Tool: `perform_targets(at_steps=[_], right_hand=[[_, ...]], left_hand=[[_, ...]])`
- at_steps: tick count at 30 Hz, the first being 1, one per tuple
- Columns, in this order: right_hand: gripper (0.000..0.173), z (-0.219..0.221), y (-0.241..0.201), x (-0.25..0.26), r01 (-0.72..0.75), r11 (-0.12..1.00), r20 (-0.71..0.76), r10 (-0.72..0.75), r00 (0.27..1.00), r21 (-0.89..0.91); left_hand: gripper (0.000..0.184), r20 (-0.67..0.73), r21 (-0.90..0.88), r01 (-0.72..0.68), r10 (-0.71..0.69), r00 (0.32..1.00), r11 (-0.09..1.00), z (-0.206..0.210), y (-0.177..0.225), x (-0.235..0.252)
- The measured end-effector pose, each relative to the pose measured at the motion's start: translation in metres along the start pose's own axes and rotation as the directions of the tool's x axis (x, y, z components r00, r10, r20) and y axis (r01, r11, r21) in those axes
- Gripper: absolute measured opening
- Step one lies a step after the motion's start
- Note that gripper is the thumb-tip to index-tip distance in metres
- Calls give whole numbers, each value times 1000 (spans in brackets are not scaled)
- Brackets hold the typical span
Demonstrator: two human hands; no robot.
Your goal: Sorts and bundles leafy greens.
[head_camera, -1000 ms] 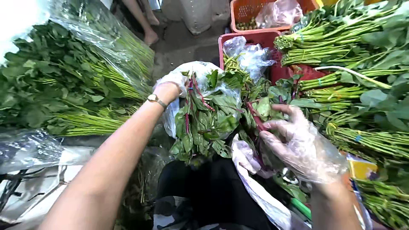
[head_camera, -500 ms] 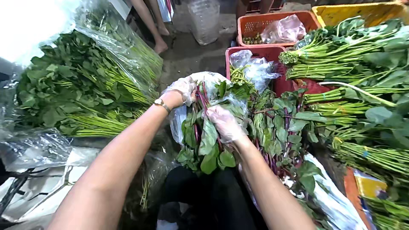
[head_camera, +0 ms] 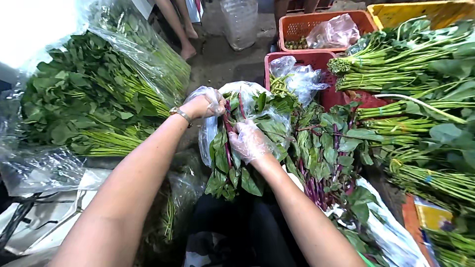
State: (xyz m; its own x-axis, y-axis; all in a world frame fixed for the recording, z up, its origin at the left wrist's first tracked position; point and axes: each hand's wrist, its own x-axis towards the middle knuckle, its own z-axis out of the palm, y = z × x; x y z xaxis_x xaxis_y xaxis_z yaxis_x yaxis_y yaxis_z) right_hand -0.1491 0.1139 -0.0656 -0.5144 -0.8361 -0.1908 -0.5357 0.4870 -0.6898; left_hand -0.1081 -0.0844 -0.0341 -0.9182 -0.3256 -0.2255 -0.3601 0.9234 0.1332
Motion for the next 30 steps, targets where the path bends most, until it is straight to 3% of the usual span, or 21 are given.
perform_targets(at_steps=[6,9,16,20,24,28,30], right_hand=[[31,-7,-10,5,-22,998,59,26,998,-62],[30,-1,-6,7,-18,999,22,19,1000,-45],[35,-7,-16,18,-134,991,45,135,990,-22],[39,-1,-22,42,-164,985,73,167,983,-47],[39,1,-22,51,-170,985,51,171,984,-24],[32,1,-12,35,-67,996,22,66,998,64],[32,3,-6,25,18,993,-10,-17,1000,118]], left_hand=[[16,-1,-37,7,-7,1000,999,11,-2,0],[16,-65,-55,-80,77,995,995,17,-13,2],[23,-77,-84,49,-55,995,995,17,3,-4],[22,-186,-212,136,-176,967,968,32,9,-10],[21,-347,-378,37,-179,921,925,54,16,-15],[24,-419,-594,-20,-288,861,804,72,9,-23],[30,-316,-838,-16,-462,829,546,79,15,-37]])
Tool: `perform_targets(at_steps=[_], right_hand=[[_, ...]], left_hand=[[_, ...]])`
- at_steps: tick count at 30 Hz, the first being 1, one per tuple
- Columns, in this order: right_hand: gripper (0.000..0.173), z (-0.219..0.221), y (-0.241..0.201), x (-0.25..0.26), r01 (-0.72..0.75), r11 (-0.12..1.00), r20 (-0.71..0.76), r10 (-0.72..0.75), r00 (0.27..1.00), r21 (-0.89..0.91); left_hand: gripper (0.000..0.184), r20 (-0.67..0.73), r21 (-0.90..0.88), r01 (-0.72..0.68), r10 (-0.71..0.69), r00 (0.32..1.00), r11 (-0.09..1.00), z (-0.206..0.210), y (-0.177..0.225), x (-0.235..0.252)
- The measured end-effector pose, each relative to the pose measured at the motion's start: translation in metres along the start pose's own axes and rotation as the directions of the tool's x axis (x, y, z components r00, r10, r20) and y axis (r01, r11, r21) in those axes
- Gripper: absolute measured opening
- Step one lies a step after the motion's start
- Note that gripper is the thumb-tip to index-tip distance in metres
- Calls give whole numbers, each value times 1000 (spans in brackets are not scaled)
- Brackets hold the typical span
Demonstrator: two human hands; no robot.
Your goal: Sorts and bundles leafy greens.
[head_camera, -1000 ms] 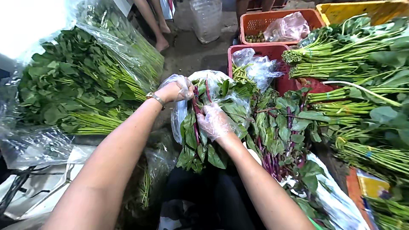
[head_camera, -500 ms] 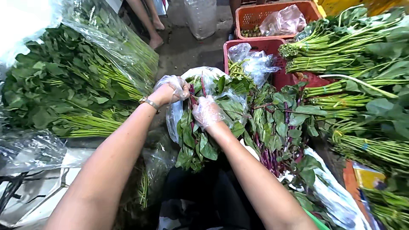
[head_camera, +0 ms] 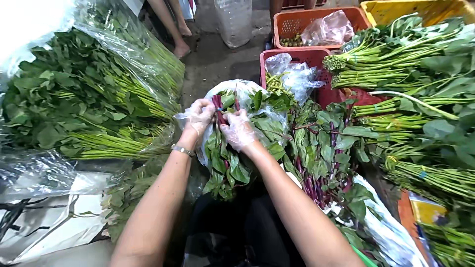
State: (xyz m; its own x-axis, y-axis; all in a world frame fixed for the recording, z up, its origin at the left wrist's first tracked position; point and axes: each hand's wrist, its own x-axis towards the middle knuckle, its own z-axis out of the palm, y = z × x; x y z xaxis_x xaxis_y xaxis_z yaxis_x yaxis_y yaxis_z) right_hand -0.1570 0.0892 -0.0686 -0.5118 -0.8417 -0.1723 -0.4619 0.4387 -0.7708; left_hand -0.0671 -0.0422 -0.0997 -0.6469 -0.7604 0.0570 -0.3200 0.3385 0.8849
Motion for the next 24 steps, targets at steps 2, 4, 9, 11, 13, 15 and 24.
perform_targets(at_steps=[2,4,9,11,13,15,24], right_hand=[[33,5,6,-8,48,997,-73,-44,996,59],[32,10,9,-16,93,990,-167,-75,983,104],[15,17,14,-46,345,892,-518,-156,841,291],[13,16,10,-59,386,871,-583,-150,799,305],[14,12,2,-72,392,871,-634,-129,763,295],[14,9,-3,-81,410,864,-666,-124,735,291],[16,-6,-8,-110,505,844,-645,-288,708,177]], left_hand=[[37,42,-203,186,-182,982,961,0,4,-10],[41,94,-238,202,-184,978,950,2,7,-14],[53,145,-102,41,-26,989,994,-7,47,-47],[52,74,-50,-43,47,996,998,3,60,-64],[52,48,-115,-109,115,992,987,16,72,-80],[51,6,-200,-152,156,988,968,23,79,-91],[57,71,-234,-211,233,970,949,14,94,-115]])
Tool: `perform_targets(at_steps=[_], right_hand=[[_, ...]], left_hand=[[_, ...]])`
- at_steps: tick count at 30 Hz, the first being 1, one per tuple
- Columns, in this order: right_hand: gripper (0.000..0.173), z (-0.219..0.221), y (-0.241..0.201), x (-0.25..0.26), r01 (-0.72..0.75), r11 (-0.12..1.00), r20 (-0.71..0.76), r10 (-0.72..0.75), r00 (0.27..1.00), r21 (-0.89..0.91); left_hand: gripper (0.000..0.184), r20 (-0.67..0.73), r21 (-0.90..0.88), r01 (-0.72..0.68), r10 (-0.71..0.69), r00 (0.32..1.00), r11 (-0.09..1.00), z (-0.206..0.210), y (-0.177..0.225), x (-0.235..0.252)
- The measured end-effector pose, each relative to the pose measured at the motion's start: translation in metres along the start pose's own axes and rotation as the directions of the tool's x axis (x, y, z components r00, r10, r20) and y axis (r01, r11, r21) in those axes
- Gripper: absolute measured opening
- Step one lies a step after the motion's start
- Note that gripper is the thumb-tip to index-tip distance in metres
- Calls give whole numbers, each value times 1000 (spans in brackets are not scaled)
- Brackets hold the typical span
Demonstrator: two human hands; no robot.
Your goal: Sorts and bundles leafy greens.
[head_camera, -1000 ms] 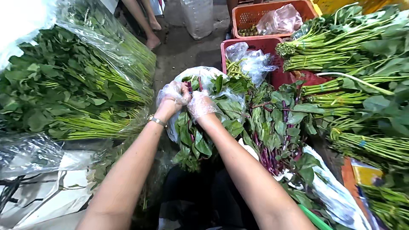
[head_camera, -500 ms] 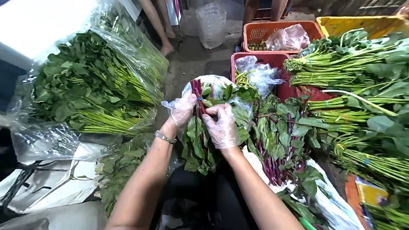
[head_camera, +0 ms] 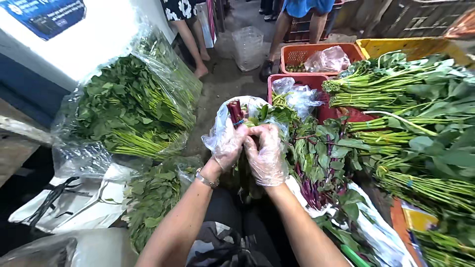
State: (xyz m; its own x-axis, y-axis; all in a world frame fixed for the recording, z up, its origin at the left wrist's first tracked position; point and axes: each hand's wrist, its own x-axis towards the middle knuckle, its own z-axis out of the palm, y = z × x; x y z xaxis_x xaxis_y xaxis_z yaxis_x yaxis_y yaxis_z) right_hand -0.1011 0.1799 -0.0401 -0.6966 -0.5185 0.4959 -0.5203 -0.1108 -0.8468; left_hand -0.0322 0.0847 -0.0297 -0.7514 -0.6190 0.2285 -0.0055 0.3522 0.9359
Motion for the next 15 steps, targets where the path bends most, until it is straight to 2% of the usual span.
perform_targets(at_steps=[1,3,4,6,7,9,10,13,15], right_hand=[[22,-15,-5,3,-7,998,163,17,987,-66],[32,-53,-19,17,19,985,467,64,882,-170],[31,-68,-24,21,71,979,504,35,863,-190],[19,-81,-27,26,276,939,352,-193,916,-203],[14,-78,-26,29,402,889,259,-345,902,-217],[12,-67,-28,37,579,773,245,-527,814,-260],[12,-60,-31,39,612,733,293,-540,789,-296],[15,-54,-43,40,594,678,406,-442,800,-433],[17,-59,-48,48,581,728,483,-386,786,-363]], left_hand=[[58,23,-22,-12,12,1000,1000,-5,1,-1],[59,47,26,-45,44,998,999,-17,2,-2],[60,52,80,-61,57,997,995,-23,2,-3],[58,51,190,-128,120,991,973,-28,2,-4],[58,72,253,-169,156,985,953,-28,4,-4],[56,128,386,-252,219,967,887,-23,14,-5],[57,156,438,-274,227,961,856,-22,20,-7],[62,212,536,-267,179,961,801,-20,37,-11],[62,206,525,-257,172,963,811,-25,45,-7]])
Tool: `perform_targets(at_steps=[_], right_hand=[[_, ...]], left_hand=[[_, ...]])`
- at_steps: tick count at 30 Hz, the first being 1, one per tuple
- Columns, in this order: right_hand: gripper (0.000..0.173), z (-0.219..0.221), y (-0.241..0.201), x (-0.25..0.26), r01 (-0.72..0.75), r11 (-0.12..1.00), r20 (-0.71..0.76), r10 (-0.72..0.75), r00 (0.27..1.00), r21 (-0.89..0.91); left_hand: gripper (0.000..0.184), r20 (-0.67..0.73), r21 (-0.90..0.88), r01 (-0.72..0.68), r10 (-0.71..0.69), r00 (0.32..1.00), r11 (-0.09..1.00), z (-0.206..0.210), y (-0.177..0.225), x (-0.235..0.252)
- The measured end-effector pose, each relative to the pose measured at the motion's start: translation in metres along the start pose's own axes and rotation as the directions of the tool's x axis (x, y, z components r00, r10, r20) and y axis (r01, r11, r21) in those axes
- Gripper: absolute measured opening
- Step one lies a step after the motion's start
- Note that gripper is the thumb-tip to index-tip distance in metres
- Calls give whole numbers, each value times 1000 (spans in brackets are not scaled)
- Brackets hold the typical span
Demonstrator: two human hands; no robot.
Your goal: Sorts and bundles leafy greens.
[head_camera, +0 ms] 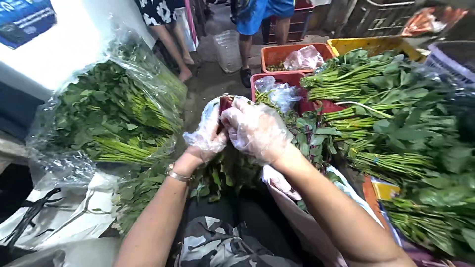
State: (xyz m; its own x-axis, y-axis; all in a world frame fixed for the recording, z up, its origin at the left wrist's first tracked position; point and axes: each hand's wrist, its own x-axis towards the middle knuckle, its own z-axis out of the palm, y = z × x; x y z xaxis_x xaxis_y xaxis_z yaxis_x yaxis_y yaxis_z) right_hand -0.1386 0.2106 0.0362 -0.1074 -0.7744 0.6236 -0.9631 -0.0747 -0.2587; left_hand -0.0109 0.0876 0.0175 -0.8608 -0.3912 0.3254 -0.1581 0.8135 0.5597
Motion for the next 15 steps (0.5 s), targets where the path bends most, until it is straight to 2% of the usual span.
perform_targets(at_steps=[1,3,5,6,7,8,9,10,11,12,13,14,15], right_hand=[[18,-5,7,3,6,992,18,-8,1000,127],[28,-29,21,0,-53,953,-29,64,998,298],[35,-60,27,-16,-146,914,-107,200,974,378],[35,-72,22,-28,-190,875,-86,253,964,445],[31,-77,14,-41,-219,814,-18,270,963,538],[29,-74,4,-54,-281,705,121,269,956,651],[34,-65,-8,-65,-393,550,317,232,919,737],[45,-52,-16,-73,-510,359,490,153,858,781],[58,-35,-20,-81,-576,150,565,109,818,804],[68,-20,-21,-88,-567,-74,571,136,809,821],[65,-8,-18,-93,-475,-301,542,201,816,827],[52,-5,-15,-94,-340,-458,504,303,809,821],[45,-9,-12,-95,-233,-522,473,391,790,820]], left_hand=[[60,-35,-43,5,-7,999,999,-8,1,1],[54,-133,-335,-5,-42,990,942,-30,1,0],[42,-311,-663,-200,-22,950,721,-50,-5,2],[38,-398,-719,-328,24,917,612,-58,-9,4],[38,-478,-711,-430,65,876,556,-64,-10,5],[38,-550,-649,-508,112,828,566,-65,-9,6],[39,-597,-558,-557,168,784,616,-62,-6,7],[40,-609,-453,-597,260,750,662,-53,-2,7],[43,-585,-322,-647,391,710,692,-37,3,5],[40,-529,-158,-691,531,662,705,-17,9,4],[31,-472,-56,-735,630,616,676,8,15,1],[22,-412,-10,-771,700,583,636,32,22,-5],[16,-318,27,-791,756,573,611,50,31,-12]])
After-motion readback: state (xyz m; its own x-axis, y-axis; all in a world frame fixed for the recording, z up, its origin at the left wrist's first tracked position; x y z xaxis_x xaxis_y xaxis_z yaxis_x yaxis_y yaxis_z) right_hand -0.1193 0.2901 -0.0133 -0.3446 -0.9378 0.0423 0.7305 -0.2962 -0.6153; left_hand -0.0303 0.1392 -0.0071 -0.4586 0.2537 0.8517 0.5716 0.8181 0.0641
